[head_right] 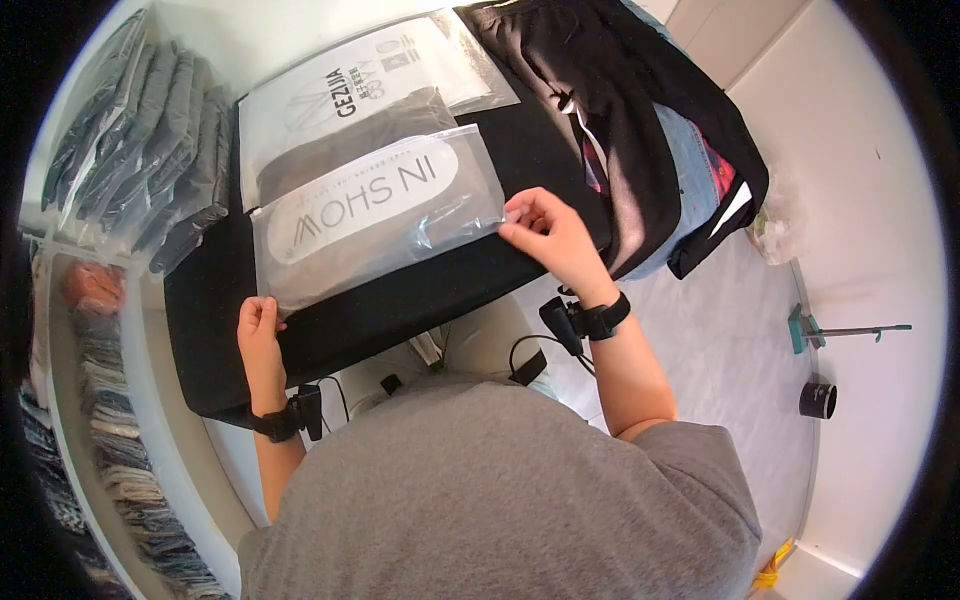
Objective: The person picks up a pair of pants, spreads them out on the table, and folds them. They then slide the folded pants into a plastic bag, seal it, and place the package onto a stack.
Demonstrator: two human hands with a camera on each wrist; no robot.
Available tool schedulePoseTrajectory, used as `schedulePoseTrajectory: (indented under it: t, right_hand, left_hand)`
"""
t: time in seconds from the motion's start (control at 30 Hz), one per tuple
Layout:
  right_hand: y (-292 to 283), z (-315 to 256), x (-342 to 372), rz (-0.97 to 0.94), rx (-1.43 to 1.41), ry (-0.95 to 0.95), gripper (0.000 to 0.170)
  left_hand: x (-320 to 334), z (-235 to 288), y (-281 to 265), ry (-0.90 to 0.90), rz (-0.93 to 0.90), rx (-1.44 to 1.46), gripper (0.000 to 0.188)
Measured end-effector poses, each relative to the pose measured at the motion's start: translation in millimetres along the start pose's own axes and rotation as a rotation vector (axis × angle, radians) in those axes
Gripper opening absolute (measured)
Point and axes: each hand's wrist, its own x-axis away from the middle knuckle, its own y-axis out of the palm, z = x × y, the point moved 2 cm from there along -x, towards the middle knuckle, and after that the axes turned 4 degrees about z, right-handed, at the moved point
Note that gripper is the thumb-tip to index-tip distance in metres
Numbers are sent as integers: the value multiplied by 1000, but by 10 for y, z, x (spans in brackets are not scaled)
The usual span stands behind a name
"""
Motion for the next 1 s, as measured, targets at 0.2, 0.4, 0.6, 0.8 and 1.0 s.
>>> schedulePoseTrajectory:
  t: [0.2,0.4,0.6,0.8,1.0]
  right_hand:
    - [109,95,-45,8,-14,36,11]
    - [171,-72,-175,462,362,-51,9]
    - [439,-467,-118,-162,862,-642,49]
    - [438,-430,-249,-334,763,-554,61]
    - [355,-355,-332,-337,584,-453,66]
  left_hand:
    - [1,-11,7,-2,50,-10,20]
    - [-25,19,6,-98,-42,-7,17]
    - [90,654,20,729,192,-699,35]
    - [-114,618,2,548,-483,-792,72]
    - [-353,495,-21,698,-476,-797,61]
